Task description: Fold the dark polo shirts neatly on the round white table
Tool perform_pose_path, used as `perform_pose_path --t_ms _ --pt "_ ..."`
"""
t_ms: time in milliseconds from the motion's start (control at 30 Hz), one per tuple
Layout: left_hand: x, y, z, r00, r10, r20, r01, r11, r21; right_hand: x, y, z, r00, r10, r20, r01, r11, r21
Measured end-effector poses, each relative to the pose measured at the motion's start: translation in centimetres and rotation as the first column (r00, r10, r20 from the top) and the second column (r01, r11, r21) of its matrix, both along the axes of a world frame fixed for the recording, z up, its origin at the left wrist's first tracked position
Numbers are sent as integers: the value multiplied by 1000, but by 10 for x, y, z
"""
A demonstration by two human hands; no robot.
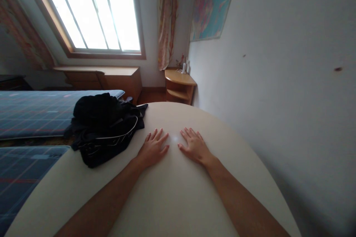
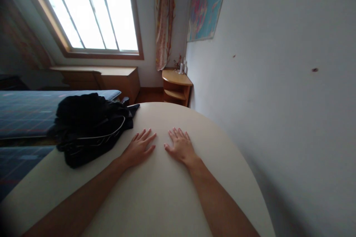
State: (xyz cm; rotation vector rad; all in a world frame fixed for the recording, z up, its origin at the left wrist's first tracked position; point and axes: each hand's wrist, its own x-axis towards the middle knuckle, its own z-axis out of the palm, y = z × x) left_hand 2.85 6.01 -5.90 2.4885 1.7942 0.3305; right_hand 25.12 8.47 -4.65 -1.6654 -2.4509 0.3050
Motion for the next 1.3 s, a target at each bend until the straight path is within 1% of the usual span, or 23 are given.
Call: perform_pose_path --t_ms 167,367,600,667,733,800,833,933,1000,1033,1100,1200,1300 --pt "-1 0 -2 1000 -3 4 3 1000 2 0 0 -1 1000 2 -6 -2 1000 11" --pt "-1 0 0 1000 -2 3 2 1000 -6 0 -1 -1 1000 2 -12 -2 1000 15" --pt "0 0 -4 1000 7 9 -7 1000 15 0 -1 -1 1000 -1 7 1 1000 14" --pt "2 -1 1 1000 24 17 -25 998 54 0 -1 -1 1000 -1 5 1 1000 17" --pt "2 -1 13 998 47 39 -52 988 146 0 -1 -1 1000 3 5 -3 1000 18" --pt "0 -1 31 993 83 79 -102 954 283 -1 -1 0 1000 5 6 -5 1000 15" --pt "-2 -1 42 988 112 104 -142 925 354 -1 -1 0 1000 5 5 -5 1000 13" --pt "-16 -2 73 952 244 184 -305 802 513 0 -1 0 1000 2 -3 -2 1000 11" --pt "-29 -3 88 906 350 239 -424 721 548 0 -2 -1 1000 3 -8 -3 1000 12" --pt "-37 -3 92 880 401 256 -473 690 547 0 -2 -1 1000 4 -10 -4 1000 14" --pt "-51 -4 95 831 489 265 -549 647 529 0 -2 -1 1000 7 -13 -7 1000 17" --pt "-69 -2 91 772 589 237 -618 612 494 0 -1 -1 1000 9 -10 -9 1000 16" --pt "-78 2 86 733 656 180 -647 592 481 0 -1 -1 1000 7 -3 -7 1000 14"
